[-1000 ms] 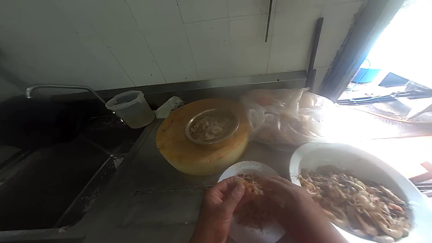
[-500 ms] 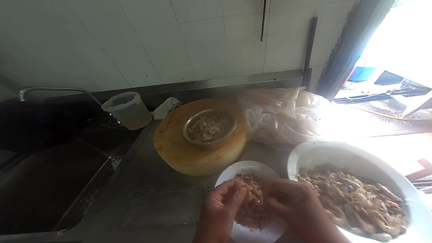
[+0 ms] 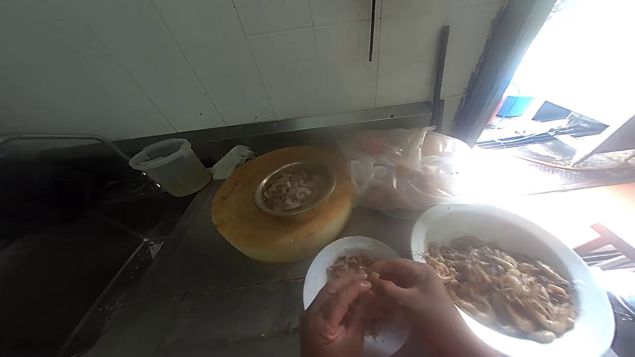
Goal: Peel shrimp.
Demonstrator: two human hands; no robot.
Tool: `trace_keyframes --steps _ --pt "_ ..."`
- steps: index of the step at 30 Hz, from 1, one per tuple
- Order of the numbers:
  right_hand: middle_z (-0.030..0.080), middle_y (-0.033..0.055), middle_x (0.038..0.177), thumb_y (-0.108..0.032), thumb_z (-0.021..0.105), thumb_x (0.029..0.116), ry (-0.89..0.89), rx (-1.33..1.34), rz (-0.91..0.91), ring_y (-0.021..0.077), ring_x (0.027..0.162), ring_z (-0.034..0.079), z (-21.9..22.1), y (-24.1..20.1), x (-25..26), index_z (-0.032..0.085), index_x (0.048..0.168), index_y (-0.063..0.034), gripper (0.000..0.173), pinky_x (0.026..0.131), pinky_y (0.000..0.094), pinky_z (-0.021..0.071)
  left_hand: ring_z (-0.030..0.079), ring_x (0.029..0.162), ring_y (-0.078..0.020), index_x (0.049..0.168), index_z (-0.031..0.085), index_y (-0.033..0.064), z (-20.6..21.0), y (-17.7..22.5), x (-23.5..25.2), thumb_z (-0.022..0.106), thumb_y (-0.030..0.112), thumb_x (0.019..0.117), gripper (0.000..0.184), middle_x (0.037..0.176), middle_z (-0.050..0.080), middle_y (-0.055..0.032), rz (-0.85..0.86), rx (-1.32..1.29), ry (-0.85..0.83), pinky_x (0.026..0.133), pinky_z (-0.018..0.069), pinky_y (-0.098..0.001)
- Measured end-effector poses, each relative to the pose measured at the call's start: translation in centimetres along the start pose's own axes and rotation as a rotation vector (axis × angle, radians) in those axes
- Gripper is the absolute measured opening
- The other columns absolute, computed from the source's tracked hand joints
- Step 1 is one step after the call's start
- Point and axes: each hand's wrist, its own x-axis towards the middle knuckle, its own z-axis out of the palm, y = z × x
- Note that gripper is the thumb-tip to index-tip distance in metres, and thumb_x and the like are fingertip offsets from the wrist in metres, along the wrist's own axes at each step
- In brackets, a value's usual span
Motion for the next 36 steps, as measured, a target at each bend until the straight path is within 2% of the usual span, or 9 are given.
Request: trace_keyframes --steps 7,10,15,19,22,25,27,31,36 --pt "0.074 0.0132 0.084 -0.007 0.075 0.088 0.071 0.011 -0.039 0.0222 0.071 0.073 0.2 0.2 -0.1 0.075 0.095 0.0011 0.01 0.066 0.038 0.0658 0.073 0.103 -0.0249 0.104 0.077 0.0009 0.5 1.0 -0.2 0.08 0.001 0.0848 0.019 0.111 0.074 -0.0137 -0.133 -0.162 0.036 0.086 0.0652 -0.0354" --pt "0.074 0.0128 0.08 -0.005 0.074 0.0868 0.076 0.02 -0.046 0.0221 0.069 0.073 0.3 0.5 -0.1 0.074 0.089 0.0004 0.006 0.064 0.0381 0.0654 0.074 0.093 -0.0236 0.106 0.074 -0.0034 0.5 1.7 -0.2 0.076 -0.004 0.0871 0.019 0.107 0.073 -0.0155 -0.25 -0.257 0.042 0.08 0.0654 -0.0339" --pt "0.072 0.0123 0.081 -0.006 0.069 0.0889 0.049 0.042 -0.077 0.0211 0.066 0.072 0.0 0.5 0.1 0.074 0.09 -0.0012 0.006 0.059 0.0369 0.064 0.073 0.091 -0.028 0.112 0.068 -0.0083 -0.4 1.9 0.4 0.063 -0.001 0.0971 0.017 0.104 0.071 -0.0207 -0.59 -0.606 0.008 0.086 0.0632 -0.0446" --pt "0.068 0.011 0.08 -0.009 0.062 0.092 0.089 0.041 -0.089 0.0214 0.065 0.069 -0.2 0.7 0.2 0.07 0.088 -0.0036 0.01 0.057 0.0384 0.0625 0.071 0.084 -0.0261 0.101 0.066 -0.0041 -0.7 2.3 1.2 0.058 0.002 0.0972 0.011 0.095 0.068 -0.018 -0.77 -0.806 0.031 0.083 0.0621 -0.0457" --pt "0.066 0.0102 0.078 -0.008 0.061 0.093 0.104 0.059 -0.075 0.0203 0.062 0.067 -0.3 0.6 0.2 0.069 0.087 -0.0033 0.011 0.054 0.037 0.0614 0.07 0.088 -0.0268 0.107 0.066 -0.0043 -1.0 2.0 1.2 0.059 0.004 0.0989 0.014 0.1 0.068 -0.0173 -0.647 -0.629 -0.043 0.082 0.0624 -0.0451" --pt "0.065 0.0085 0.074 -0.009 0.061 0.0937 0.108 0.004 -0.062 0.0185 0.058 0.065 -0.2 0.2 0.2 0.069 0.089 -0.0039 0.01 0.05 0.035 0.0598 0.068 0.103 -0.0182 0.121 0.066 0.0035 -0.5 1.2 0.5 0.072 0.014 0.0932 0.03 0.118 0.066 -0.0087 -0.173 -0.013 -0.076 0.085 0.0628 -0.0336" --pt "0.065 0.0072 0.072 -0.011 0.063 0.0929 0.123 -0.065 -0.048 0.0173 0.057 0.064 0.0 0.0 0.1 0.07 0.089 -0.005 0.009 0.05 0.0333 0.0584 0.066 0.106 -0.0158 0.119 0.071 0.008 -0.1 1.2 0.3 0.079 0.024 0.0902 0.034 0.115 0.067 -0.0082 0.011 0.236 -0.037 0.089 0.06 -0.0313" --pt "0.069 0.0066 0.076 -0.014 0.067 0.0949 0.072 -0.137 -0.056 0.0174 0.061 0.069 0.5 -0.3 -0.4 0.071 0.092 -0.0047 0.01 0.053 0.0336 0.0617 0.07 0.1 -0.0116 0.118 0.074 0.0033 0.2 1.4 0.1 0.077 0.022 0.0923 0.032 0.111 0.071 -0.0061 -0.106 0.124 -0.068 0.085 0.063 -0.0273" --pt "0.072 0.0067 0.082 -0.014 0.068 0.0975 -0.058 -0.189 -0.084 0.0176 0.065 0.071 -0.3 -0.3 -0.6 0.072 0.097 -0.0043 0.011 0.054 0.0336 0.0628 0.074 0.095 -0.0197 0.118 0.072 -0.0023 -1.2 2.2 1.0 0.069 0.007 0.0965 0.023 0.108 0.074 -0.0101 -0.451 -0.246 -0.161 0.085 0.065 -0.0349"
